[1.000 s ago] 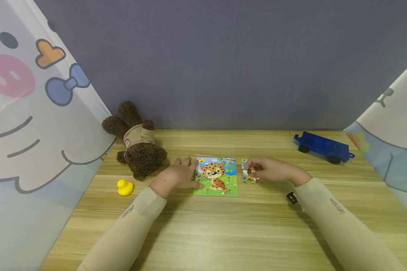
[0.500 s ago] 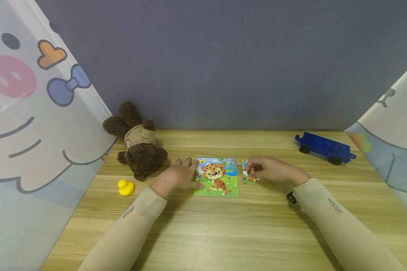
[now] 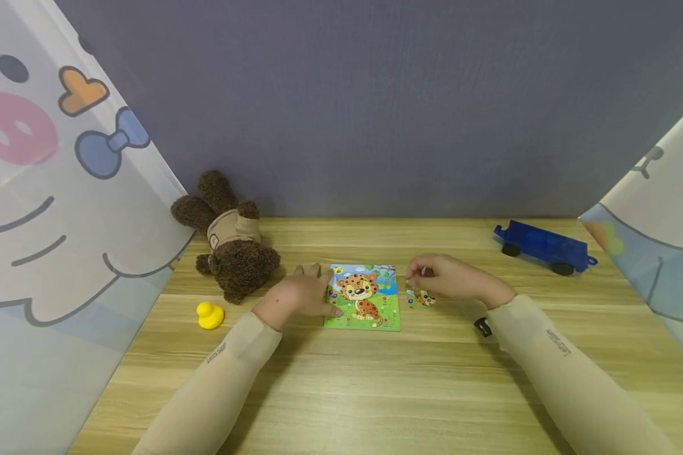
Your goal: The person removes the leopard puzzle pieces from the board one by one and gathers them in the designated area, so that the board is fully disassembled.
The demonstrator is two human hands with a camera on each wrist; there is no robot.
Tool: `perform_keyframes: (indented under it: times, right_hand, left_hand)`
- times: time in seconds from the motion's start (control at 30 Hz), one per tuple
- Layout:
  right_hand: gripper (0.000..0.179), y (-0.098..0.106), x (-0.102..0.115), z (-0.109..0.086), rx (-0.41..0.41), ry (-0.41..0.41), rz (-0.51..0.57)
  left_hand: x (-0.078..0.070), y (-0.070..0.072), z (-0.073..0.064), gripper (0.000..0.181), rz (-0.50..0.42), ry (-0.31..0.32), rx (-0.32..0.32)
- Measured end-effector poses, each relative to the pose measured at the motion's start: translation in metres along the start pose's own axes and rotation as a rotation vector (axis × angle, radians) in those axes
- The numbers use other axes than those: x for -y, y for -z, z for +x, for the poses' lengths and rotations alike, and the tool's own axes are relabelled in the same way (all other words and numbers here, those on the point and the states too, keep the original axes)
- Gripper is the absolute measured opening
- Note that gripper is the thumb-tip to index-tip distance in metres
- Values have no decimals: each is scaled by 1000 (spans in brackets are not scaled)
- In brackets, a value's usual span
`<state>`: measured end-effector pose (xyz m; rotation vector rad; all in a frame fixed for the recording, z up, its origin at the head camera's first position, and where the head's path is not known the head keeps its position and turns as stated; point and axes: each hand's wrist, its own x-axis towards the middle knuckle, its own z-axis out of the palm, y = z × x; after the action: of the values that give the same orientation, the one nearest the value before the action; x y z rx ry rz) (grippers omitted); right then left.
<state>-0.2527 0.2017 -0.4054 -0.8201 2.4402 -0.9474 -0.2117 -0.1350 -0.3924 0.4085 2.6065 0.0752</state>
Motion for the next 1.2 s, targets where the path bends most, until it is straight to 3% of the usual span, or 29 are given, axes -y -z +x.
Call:
perform_keyframes:
  times: [0.13,0.43,0.67,0.97,1.2]
  right_hand:
    - [21,-2,16,9,5,2,-1]
    - [23,-16,43,36,48,45,48]
    - [29,-33,50,57,52,72,-16]
    - [50,-45,52,67,70,-18,0]
    - [53,-49,53,71,79,-27,-14]
  left_hand:
    - [-2,4,1,105,6,3,-2]
    - [-11,3,5,106,-5,-33,-101]
    - [-20,-1,8,105,-35,-110,-57]
    - [-24,-4,9,109,-29,-57,-30]
    - [-25,-4,11,111,-25,-52,-21]
